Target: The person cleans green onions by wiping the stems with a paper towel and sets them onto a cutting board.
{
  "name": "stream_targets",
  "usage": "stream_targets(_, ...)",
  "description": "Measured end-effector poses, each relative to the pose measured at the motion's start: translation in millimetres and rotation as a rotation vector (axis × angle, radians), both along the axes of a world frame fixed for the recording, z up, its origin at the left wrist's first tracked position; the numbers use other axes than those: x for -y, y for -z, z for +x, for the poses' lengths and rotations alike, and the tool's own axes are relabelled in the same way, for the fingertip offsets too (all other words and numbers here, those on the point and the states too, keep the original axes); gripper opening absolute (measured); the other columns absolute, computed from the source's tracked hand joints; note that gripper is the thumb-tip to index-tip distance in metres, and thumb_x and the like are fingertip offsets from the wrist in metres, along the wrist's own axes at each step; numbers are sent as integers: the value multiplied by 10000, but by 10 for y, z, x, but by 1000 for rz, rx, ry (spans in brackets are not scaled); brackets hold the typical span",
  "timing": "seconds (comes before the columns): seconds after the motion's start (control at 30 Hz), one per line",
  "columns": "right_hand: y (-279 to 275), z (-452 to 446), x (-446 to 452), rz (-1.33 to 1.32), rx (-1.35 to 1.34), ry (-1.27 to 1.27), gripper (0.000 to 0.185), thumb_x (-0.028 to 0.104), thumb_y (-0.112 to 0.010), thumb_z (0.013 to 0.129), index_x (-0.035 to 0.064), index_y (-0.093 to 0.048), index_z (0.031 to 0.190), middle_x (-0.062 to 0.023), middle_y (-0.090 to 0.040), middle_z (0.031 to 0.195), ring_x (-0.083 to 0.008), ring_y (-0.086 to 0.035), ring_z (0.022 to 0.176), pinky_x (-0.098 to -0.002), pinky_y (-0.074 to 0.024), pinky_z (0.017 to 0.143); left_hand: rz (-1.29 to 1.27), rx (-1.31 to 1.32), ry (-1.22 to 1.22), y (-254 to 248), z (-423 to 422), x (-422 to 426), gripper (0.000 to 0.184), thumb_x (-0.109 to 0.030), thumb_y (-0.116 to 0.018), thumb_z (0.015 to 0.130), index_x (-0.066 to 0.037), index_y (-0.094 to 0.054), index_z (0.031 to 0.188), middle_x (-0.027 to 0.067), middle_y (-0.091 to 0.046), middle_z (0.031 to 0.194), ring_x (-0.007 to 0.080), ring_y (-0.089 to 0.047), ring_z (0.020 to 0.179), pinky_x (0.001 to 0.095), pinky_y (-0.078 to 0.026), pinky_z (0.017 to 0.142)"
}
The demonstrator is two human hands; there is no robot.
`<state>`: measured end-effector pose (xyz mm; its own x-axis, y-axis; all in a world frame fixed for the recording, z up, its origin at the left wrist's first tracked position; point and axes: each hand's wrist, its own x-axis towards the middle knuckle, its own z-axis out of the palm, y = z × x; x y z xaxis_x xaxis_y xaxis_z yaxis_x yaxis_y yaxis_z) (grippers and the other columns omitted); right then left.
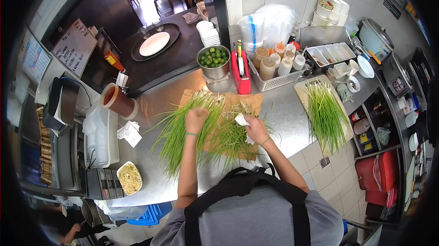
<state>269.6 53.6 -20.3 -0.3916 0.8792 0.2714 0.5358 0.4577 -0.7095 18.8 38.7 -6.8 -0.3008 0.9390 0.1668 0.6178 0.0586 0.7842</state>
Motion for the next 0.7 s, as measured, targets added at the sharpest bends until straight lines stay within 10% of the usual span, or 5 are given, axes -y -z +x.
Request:
stream_targets(0.33,-329,104,1,-282,158,156,221,48,-577,700,39,-590,921,-190,-606,880,-368,-574,830,-411,-466,719,-265,-362,-135,739,267,-146,142,-158,-693,629,-88,-685,753,124,-632,708,272,-609,660,354,-489,628)
stream_targets(0.43,-54,86,-69,-143,-311,117,233,35,-566,713,36,-590,945,-159,-626,871,-286,-617,802,-344,-477,699,-344,-102,-80,529,107,-81,122,-150,-676,652,-66,-680,741,139,-644,720,273,-623,669,352,-499,636)
stream_targets(0.7,-298,90,-66,-927,-798,-203,236,69,-575,809,-13,-584,1030,-34,-619,939,-70,-563,809,-195,-437,714,-255,612,95,-188,-31,204,106,-119,-688,718,-51,-662,795,-33,-615,680,31,-495,549,191,-371,475)
